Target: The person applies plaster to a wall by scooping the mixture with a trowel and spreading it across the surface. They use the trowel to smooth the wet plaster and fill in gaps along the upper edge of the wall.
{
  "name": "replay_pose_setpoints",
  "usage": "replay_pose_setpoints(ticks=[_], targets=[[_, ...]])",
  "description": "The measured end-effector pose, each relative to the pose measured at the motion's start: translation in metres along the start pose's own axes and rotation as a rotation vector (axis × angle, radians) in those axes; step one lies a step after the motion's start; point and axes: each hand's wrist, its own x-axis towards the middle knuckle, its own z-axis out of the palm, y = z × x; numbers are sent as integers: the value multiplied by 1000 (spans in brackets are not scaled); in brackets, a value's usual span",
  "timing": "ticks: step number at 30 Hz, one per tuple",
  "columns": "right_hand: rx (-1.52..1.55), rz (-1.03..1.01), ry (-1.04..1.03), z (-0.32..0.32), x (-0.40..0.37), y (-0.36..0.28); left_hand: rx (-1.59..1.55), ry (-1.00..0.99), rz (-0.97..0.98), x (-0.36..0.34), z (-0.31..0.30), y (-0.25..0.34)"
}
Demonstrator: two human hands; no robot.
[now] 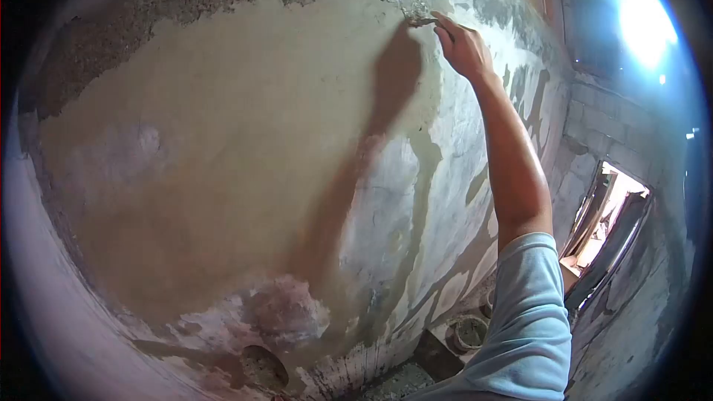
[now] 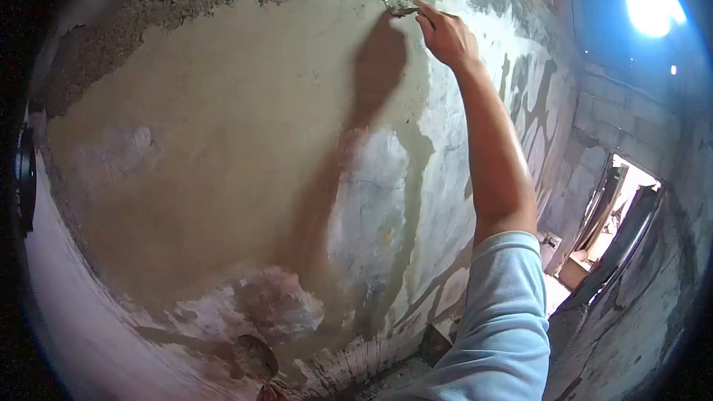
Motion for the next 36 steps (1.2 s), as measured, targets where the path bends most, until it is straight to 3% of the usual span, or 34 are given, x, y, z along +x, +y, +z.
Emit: replay_pose_setpoints(ticks=[1,3,6,9,10,13,19,23,25,27,30,31,36], targets=[[46,-13,2,-2,-1,0,10,12,6,2,3,-1],[-92,156,-91,-24,-7,-3,51,41,28,3,6,-2],[-45,-2,2,-21,-13,21,72,59,41,6,6,-4],[-98,61,-32,-37,-3,-45,51,43,25,4,4,-3],[-38,-39,5,-27,4,-43,29,29,15,0,2,-1],[-87,-14,-59,-14,7,-53,-51,-31,-15,-12,-10,6],[-67,162,-38,14,-12,-16,-199,-79,-32,-40,-63,36],[156,264,33,11,-13,-39,-336,-131,-82,-54,-121,63],[367,518,-121,-6,-10,-95,-400,-160,-137,-56,-145,76],[342,355,-128,-9,-2,-114,-445,-195,-183,-56,-159,85],[177,5,31,-7,-4,-116,-482,-242,-256,-56,-170,94],[175,237,-118,-7,-4,-124,-499,-261,-285,-55,-174,95],[-108,271,-168,-10,-7,-115,-519,-363,-414,-44,-188,106]])
